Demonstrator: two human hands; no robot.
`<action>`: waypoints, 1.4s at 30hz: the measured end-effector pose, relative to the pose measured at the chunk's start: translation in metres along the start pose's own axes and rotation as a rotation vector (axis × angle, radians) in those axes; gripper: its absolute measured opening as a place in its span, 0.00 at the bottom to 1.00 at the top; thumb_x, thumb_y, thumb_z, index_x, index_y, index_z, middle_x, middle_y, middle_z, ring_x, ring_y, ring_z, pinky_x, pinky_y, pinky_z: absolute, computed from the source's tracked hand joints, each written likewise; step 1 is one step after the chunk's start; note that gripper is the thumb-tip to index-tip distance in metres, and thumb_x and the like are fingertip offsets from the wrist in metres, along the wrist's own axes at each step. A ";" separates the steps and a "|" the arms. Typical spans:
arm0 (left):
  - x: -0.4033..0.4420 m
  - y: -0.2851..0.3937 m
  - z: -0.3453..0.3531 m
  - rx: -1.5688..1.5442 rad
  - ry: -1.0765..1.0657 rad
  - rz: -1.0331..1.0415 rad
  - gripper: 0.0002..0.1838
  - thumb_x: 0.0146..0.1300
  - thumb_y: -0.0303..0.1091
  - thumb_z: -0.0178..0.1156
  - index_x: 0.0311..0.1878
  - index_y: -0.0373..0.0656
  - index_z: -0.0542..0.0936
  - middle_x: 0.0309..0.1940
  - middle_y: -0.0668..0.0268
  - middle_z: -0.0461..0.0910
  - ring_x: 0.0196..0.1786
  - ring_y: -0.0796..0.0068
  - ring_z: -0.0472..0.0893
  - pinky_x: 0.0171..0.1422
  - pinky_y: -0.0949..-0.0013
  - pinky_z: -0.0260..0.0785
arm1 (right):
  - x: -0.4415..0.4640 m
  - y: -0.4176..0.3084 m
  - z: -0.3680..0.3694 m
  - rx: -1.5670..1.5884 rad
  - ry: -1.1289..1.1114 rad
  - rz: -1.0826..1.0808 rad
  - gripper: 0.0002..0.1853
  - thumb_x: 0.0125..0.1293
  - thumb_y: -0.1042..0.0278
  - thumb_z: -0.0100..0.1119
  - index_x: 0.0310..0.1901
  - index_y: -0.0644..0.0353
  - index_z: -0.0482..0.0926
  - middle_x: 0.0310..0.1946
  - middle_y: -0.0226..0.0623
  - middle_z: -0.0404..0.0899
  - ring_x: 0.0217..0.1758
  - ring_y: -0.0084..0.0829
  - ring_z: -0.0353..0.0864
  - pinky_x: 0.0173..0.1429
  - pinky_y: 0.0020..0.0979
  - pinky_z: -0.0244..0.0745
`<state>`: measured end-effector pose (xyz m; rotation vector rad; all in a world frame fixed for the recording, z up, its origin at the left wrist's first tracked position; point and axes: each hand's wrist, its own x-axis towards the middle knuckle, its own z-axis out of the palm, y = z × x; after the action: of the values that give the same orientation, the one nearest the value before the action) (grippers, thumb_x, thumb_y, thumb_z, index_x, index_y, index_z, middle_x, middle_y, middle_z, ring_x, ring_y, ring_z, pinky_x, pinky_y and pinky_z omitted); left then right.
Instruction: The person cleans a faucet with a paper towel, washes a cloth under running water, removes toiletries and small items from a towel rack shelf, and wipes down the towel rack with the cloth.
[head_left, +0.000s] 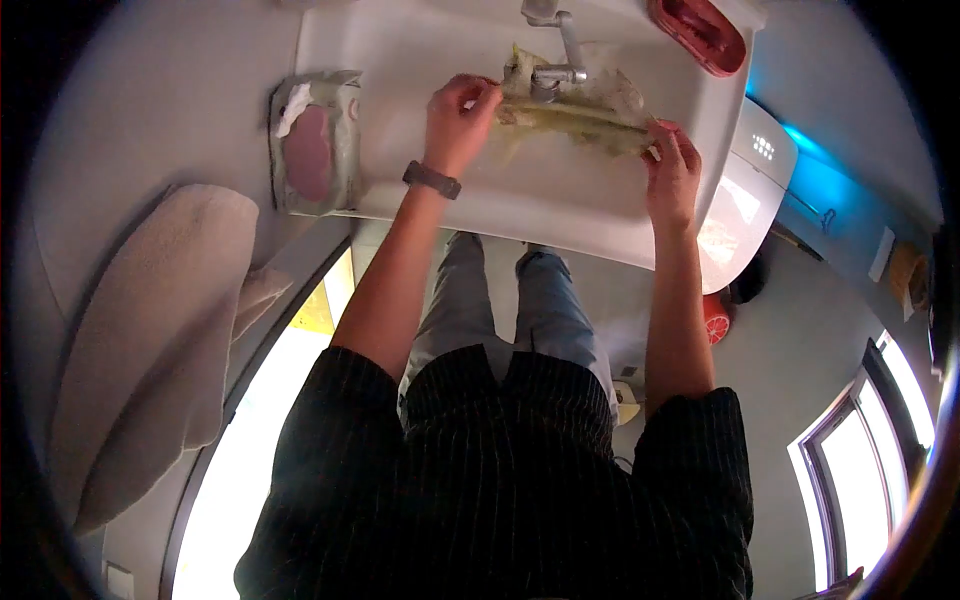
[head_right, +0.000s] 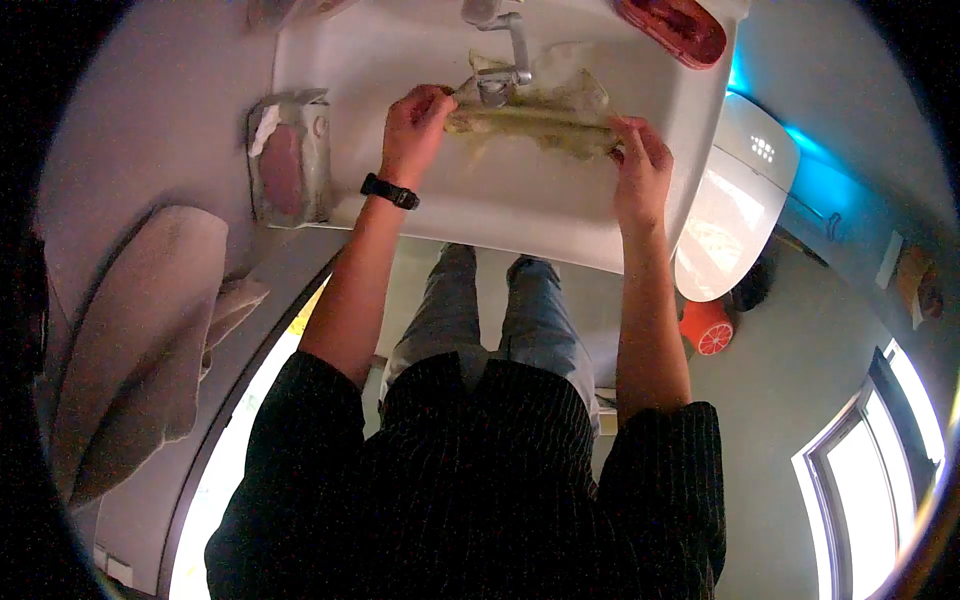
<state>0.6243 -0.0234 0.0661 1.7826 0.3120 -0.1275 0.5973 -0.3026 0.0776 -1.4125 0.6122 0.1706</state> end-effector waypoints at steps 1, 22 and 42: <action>0.000 -0.001 0.004 0.001 0.000 0.000 0.14 0.67 0.39 0.60 0.32 0.38 0.83 0.27 0.67 0.81 0.31 0.78 0.78 0.36 0.73 0.69 | -0.002 -0.003 0.000 0.037 0.012 -0.026 0.11 0.74 0.61 0.59 0.45 0.58 0.83 0.43 0.28 0.83 0.48 0.22 0.77 0.51 0.28 0.72; 0.000 -0.010 0.021 -0.600 0.102 -0.211 0.13 0.65 0.33 0.59 0.42 0.32 0.85 0.39 0.63 0.86 0.46 0.76 0.79 0.55 0.73 0.70 | 0.002 0.009 0.021 0.450 0.030 -0.104 0.06 0.75 0.68 0.54 0.42 0.58 0.80 0.56 0.41 0.81 0.57 0.28 0.77 0.65 0.33 0.68; -0.007 -0.019 0.035 -0.374 -0.118 -0.252 0.12 0.74 0.36 0.60 0.55 0.41 0.79 0.40 0.72 0.81 0.40 0.83 0.78 0.40 0.73 0.73 | -0.021 -0.007 0.008 0.192 0.084 -0.057 0.16 0.69 0.77 0.60 0.58 0.60 0.77 0.51 0.29 0.81 0.52 0.23 0.79 0.51 0.25 0.73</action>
<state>0.6152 -0.0541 0.0415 1.3552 0.4441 -0.3306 0.5857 -0.2910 0.0942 -1.2545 0.6399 0.0064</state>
